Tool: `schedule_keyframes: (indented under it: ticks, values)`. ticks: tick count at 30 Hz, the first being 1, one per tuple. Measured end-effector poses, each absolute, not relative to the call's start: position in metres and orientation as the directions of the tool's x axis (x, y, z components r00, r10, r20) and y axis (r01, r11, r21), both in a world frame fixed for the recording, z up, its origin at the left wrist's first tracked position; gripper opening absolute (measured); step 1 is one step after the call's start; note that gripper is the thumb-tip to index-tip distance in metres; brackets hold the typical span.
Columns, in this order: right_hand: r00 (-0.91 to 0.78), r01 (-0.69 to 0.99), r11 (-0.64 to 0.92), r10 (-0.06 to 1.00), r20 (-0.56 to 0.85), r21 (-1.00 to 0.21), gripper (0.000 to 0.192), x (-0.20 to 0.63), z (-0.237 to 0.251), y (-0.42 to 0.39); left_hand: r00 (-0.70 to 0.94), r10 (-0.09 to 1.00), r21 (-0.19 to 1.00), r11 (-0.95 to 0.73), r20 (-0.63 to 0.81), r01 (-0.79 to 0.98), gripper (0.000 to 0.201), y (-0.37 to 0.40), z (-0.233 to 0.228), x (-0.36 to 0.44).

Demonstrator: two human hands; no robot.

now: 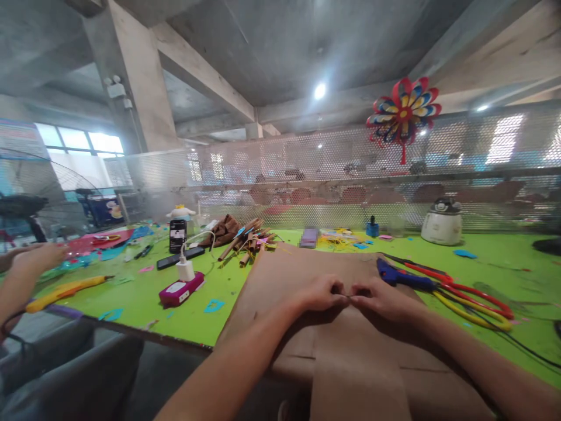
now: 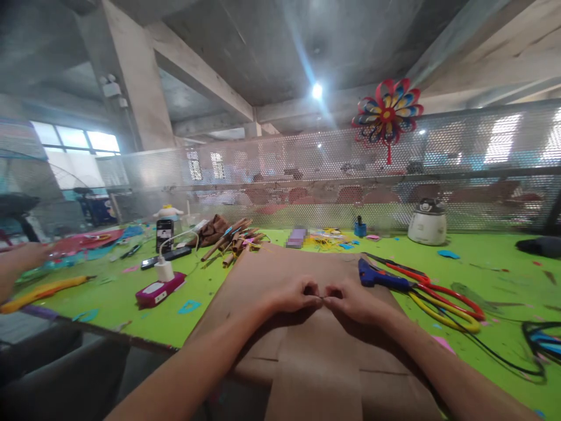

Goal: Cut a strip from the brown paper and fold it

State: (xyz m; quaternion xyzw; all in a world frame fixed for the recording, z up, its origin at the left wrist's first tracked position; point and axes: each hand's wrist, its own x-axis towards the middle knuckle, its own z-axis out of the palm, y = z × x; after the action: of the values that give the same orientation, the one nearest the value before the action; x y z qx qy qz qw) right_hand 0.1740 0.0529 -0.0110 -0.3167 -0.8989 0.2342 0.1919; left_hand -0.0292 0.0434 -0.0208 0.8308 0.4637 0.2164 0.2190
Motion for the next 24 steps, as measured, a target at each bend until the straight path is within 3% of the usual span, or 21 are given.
schedule_keyframes:
  ticks: [11, 19, 24]
  values:
    - [-0.700, 0.496, 0.672, 0.684, 0.205, -0.549, 0.023, 0.172, -0.008, 0.052, 0.466, 0.877, 0.635, -0.427, 0.117, 0.644, 0.025, 0.037, -0.014, -0.029]
    - [-0.598, 0.556, 0.634, 0.754, 0.271, -0.537, 0.015, 0.169, 0.009, 0.035, 0.422, 0.882, 0.549, -0.463, 0.208, 0.696, 0.015, 0.032, -0.002, -0.027]
    - [-0.604, 0.551, 0.596, 0.768, 0.214, -0.585, 0.018, 0.168, 0.009, 0.038, 0.367, 0.917, 0.592, -0.385, 0.157, 0.708, 0.016, 0.035, -0.005, -0.031]
